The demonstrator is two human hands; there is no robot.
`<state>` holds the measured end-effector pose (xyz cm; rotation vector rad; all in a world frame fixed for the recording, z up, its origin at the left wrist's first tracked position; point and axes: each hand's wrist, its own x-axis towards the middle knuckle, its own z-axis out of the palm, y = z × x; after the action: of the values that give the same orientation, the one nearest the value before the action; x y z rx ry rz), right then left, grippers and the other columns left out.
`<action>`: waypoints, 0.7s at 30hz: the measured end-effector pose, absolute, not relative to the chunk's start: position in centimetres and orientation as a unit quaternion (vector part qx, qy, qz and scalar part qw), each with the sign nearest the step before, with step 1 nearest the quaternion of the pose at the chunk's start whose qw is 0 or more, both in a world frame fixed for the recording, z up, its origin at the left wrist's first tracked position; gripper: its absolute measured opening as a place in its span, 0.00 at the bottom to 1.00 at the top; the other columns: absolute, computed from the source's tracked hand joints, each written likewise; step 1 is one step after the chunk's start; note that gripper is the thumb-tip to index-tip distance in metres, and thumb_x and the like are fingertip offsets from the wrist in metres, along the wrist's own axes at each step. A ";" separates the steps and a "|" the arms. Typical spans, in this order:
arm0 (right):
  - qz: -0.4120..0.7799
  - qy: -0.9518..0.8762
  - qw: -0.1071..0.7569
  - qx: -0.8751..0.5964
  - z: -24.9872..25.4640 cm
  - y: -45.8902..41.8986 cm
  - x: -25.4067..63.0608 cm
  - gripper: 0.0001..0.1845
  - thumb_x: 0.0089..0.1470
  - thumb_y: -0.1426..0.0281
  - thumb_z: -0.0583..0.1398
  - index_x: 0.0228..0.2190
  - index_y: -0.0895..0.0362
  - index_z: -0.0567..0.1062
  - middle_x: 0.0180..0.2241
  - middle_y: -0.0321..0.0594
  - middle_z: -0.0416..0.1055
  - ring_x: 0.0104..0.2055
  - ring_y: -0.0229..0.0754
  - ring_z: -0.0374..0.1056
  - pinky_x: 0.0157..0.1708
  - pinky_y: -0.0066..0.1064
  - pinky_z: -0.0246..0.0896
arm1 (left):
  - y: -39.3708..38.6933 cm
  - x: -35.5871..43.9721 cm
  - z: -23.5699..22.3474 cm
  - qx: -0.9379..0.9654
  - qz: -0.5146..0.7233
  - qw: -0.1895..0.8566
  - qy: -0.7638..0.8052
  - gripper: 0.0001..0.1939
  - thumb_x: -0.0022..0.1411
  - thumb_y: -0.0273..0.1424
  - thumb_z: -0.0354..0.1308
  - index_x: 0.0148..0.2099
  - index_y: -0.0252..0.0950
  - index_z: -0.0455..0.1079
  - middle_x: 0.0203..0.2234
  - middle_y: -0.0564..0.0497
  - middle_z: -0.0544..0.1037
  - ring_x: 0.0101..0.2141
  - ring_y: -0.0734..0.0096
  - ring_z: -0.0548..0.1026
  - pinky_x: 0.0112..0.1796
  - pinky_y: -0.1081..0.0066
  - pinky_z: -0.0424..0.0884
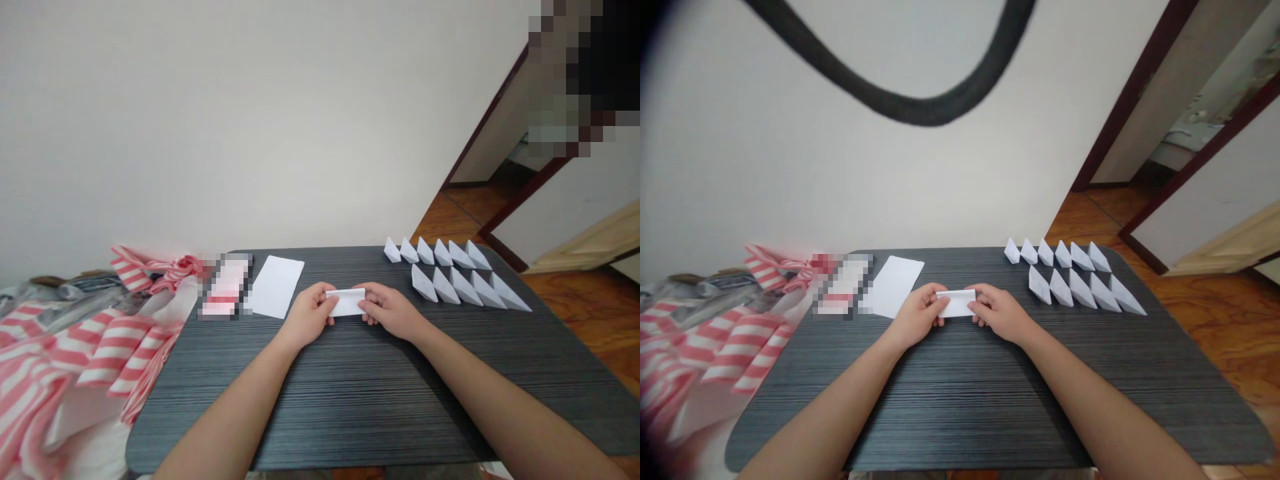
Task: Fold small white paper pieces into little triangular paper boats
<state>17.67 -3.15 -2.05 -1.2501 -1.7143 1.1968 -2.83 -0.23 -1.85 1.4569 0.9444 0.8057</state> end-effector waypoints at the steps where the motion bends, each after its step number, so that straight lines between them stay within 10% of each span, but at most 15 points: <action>1: 0.462 -0.661 0.347 -0.479 -2.0 -3.1 17.7 0.17 0.56 0.67 0.54 0.47 0.59 0.65 0.22 0.35 0.71 0.21 0.35 0.66 0.24 0.26 0.62 | -0.2 -2.8 -1.8 0.619 0.347 0.576 0.405 0.12 0.59 0.37 0.52 0.40 0.34 0.64 0.19 0.57 0.67 0.17 0.79 0.67 0.18 0.79 0.59; 21: 0.455 -0.662 0.346 -0.484 -1.7 -3.1 17.7 0.09 0.57 0.67 0.52 0.39 0.57 0.66 0.23 0.35 0.69 0.22 0.35 0.65 0.24 0.26 0.61 | -0.2 -2.6 -1.3 0.615 0.342 0.578 0.413 0.11 0.57 0.36 0.55 0.38 0.34 0.64 0.20 0.56 0.70 0.18 0.79 0.68 0.21 0.79 0.62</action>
<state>17.67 -3.15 -1.74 -1.2569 -1.7180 1.1813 -2.59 -0.23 -1.34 1.4400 0.9660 0.8012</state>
